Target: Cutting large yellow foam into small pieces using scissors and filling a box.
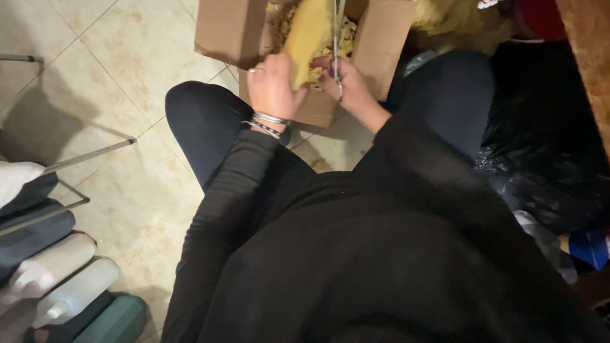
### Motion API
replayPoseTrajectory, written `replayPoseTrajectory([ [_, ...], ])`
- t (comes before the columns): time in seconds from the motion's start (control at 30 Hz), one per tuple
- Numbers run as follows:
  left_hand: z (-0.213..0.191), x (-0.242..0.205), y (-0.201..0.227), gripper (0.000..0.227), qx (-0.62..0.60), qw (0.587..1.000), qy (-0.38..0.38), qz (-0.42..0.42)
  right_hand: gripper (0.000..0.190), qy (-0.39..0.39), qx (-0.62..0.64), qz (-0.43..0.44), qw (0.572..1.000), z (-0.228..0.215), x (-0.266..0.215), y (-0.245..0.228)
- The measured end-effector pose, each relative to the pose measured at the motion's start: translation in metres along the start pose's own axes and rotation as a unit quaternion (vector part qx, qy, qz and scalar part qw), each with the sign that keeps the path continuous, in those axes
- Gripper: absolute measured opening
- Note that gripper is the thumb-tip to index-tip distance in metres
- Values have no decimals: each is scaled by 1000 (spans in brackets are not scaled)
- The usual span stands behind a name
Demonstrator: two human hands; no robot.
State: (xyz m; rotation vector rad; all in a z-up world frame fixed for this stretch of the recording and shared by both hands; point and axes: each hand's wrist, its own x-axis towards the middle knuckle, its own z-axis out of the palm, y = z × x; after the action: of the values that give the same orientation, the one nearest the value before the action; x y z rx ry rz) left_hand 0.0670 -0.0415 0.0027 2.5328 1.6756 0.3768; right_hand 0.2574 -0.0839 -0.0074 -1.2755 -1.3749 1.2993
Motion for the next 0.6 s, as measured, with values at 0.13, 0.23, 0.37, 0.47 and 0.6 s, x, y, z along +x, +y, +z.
replayPoseTrajectory([
  [0.13,-40,-3,26,48,-27,990,106,94,34,118,137,91,979,7,-1,-34],
  [0.23,-47,-1,23,57,-73,978,114,160,20,134,113,160,971,-7,2,-44],
  [0.37,-62,7,7,61,-242,957,153,48,17,93,112,116,983,-27,5,-28],
  [0.47,-12,3,-35,83,-514,851,76,-80,15,26,78,108,991,-32,0,-31],
  [0.6,4,1,-43,49,-715,681,-139,-76,18,-44,-92,19,995,-25,-2,-29],
])
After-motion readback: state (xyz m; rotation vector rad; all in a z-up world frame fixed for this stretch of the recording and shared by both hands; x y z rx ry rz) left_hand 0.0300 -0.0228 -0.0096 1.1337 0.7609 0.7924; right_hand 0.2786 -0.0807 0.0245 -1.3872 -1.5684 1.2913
